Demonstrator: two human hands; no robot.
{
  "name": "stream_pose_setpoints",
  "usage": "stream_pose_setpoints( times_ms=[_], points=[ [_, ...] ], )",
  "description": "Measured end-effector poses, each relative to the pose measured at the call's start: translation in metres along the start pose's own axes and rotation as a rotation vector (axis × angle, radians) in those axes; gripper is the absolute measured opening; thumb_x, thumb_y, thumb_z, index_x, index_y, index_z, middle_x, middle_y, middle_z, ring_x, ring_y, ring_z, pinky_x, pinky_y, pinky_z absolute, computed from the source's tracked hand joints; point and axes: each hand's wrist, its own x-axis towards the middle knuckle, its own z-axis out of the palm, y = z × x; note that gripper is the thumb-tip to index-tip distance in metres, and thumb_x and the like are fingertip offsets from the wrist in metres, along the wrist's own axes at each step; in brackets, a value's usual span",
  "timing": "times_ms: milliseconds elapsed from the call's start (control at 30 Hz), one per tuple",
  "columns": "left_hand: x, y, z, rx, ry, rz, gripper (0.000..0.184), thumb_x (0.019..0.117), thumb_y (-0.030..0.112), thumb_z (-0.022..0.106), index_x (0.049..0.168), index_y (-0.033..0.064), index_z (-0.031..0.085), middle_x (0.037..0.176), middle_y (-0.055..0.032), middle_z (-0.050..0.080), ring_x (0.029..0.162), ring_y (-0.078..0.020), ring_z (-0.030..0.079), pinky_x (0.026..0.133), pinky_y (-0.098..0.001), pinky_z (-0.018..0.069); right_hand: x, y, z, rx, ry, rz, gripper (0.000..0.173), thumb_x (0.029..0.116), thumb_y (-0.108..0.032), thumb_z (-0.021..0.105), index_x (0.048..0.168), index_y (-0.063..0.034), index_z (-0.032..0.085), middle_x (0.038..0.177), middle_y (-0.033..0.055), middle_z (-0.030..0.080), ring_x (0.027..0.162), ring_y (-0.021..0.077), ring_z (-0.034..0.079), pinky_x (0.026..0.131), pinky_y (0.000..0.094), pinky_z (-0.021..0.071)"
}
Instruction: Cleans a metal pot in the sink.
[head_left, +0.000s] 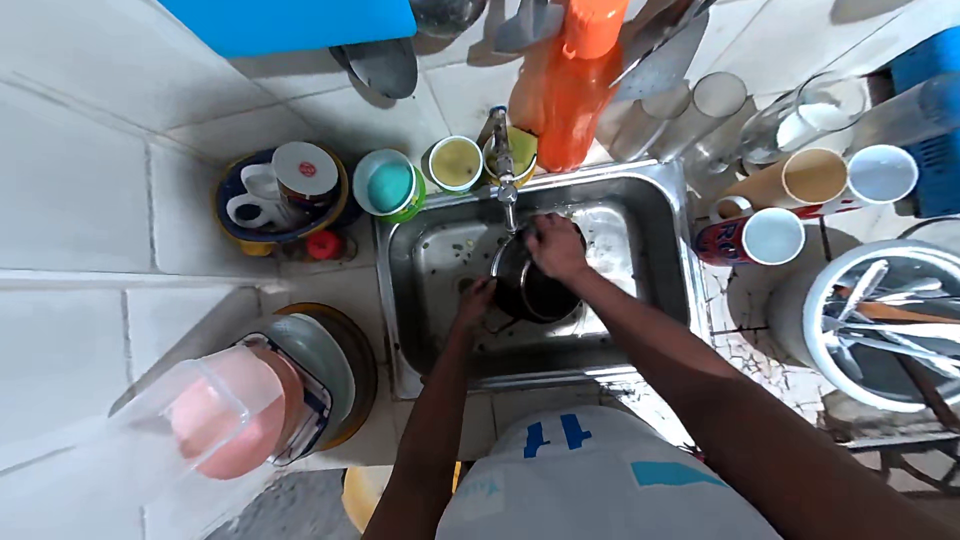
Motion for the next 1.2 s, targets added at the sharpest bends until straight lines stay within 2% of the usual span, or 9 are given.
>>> stream_pose_setpoints(
  times_ms=[200,300,400,500,600,733,800,967,1200],
  points=[
    [0.001,-0.007,0.003,-0.151,0.087,-0.057,0.031,0.1117,0.024,0.040,0.127,0.0021,0.056,0.093,-0.0086,0.066,0.077,-0.0151,0.065,0.069,-0.0335,0.0573,-0.086,-0.022,0.062,-0.372,-0.072,-0.662,0.041,0.1038,-0.014,0.054,0.144,-0.0115,0.058,0.159,0.0202,0.043,0.154,0.0446,0.026,0.120,0.0756,0.0143],
    [0.001,-0.005,0.008,-0.225,0.092,-0.105,0.033,0.1124,0.029,0.036,0.124,0.0041,0.054,0.084,-0.0084,0.065,0.068,-0.0162,0.063,0.062,-0.0325,0.0560,-0.118,0.010,0.075,-0.503,-0.157,-0.774,0.052,0.0996,-0.001,0.055,0.151,-0.0090,0.050,0.168,0.0108,0.031,0.157,0.0314,0.024,0.123,0.0670,0.0150],
    [0.002,-0.002,0.008,-0.287,0.081,-0.136,0.038,0.1128,0.032,0.035,0.127,0.0035,0.055,0.092,-0.0109,0.066,0.075,-0.0189,0.064,0.067,-0.0354,0.0573,-0.123,0.043,0.078,-0.353,0.099,-0.812,0.042,0.1005,-0.011,0.057,0.142,-0.0183,0.059,0.161,0.0072,0.045,0.151,0.0319,0.037,0.120,0.0673,0.0225],
    [0.001,-0.003,0.013,-0.249,0.080,-0.136,0.038,0.1131,0.033,0.032,0.124,0.0049,0.055,0.091,-0.0084,0.063,0.074,-0.0166,0.062,0.066,-0.0332,0.0557,-0.125,0.058,0.084,-0.074,0.280,-0.641,0.041,0.1019,-0.038,0.058,0.136,-0.0162,0.065,0.155,0.0261,0.046,0.147,0.0487,0.038,0.119,0.0677,0.0289],
    [-0.002,-0.008,0.020,-0.198,0.109,-0.133,0.038,0.1130,0.031,0.035,0.135,0.0052,0.053,0.107,-0.0118,0.065,0.087,-0.0182,0.064,0.075,-0.0350,0.0566,-0.109,0.052,0.072,0.231,0.358,-0.146,0.050,0.1001,-0.034,0.055,0.134,0.0028,0.060,0.161,0.0324,0.032,0.153,0.0488,0.024,0.125,0.0590,0.0255],
    [0.001,-0.017,0.026,-0.054,0.113,-0.083,0.046,0.1137,0.034,0.033,0.144,0.0037,0.048,0.123,-0.0183,0.063,0.102,-0.0239,0.064,0.085,-0.0406,0.0573,-0.036,0.064,0.026,0.374,0.285,0.166,0.048,0.1072,-0.038,0.045,0.135,0.0002,0.055,0.133,0.0266,0.059,0.124,0.0393,0.060,0.104,0.0572,0.0496],
    [-0.003,-0.007,0.033,0.003,0.120,-0.091,0.048,0.1139,0.036,0.031,0.148,0.0043,0.045,0.128,-0.0199,0.061,0.106,-0.0263,0.064,0.088,-0.0421,0.0571,-0.007,0.057,0.008,0.286,0.156,0.155,0.046,0.1061,-0.034,0.046,0.144,-0.0097,0.051,0.132,0.0233,0.063,0.122,0.0407,0.063,0.100,0.0629,0.0502],
    [0.009,0.010,0.028,-0.036,0.180,-0.112,0.043,0.1124,0.034,0.038,0.135,0.0016,0.055,0.119,-0.0183,0.064,0.102,-0.0257,0.064,0.087,-0.0433,0.0562,-0.038,0.016,0.035,-0.109,0.113,-0.254,0.061,0.0976,-0.034,0.059,0.154,-0.0138,0.047,0.162,0.0267,0.035,0.152,0.0521,0.023,0.123,0.0655,0.0228],
    [0.018,0.010,0.015,-0.065,0.220,-0.150,0.046,0.1119,0.038,0.038,0.131,0.0017,0.057,0.108,-0.0165,0.065,0.092,-0.0246,0.063,0.080,-0.0419,0.0553,-0.065,0.041,0.040,-0.087,-0.112,-0.701,0.048,0.1009,-0.019,0.059,0.148,-0.0199,0.057,0.162,0.0156,0.042,0.154,0.0423,0.027,0.127,0.0581,0.0215]
  ],
)
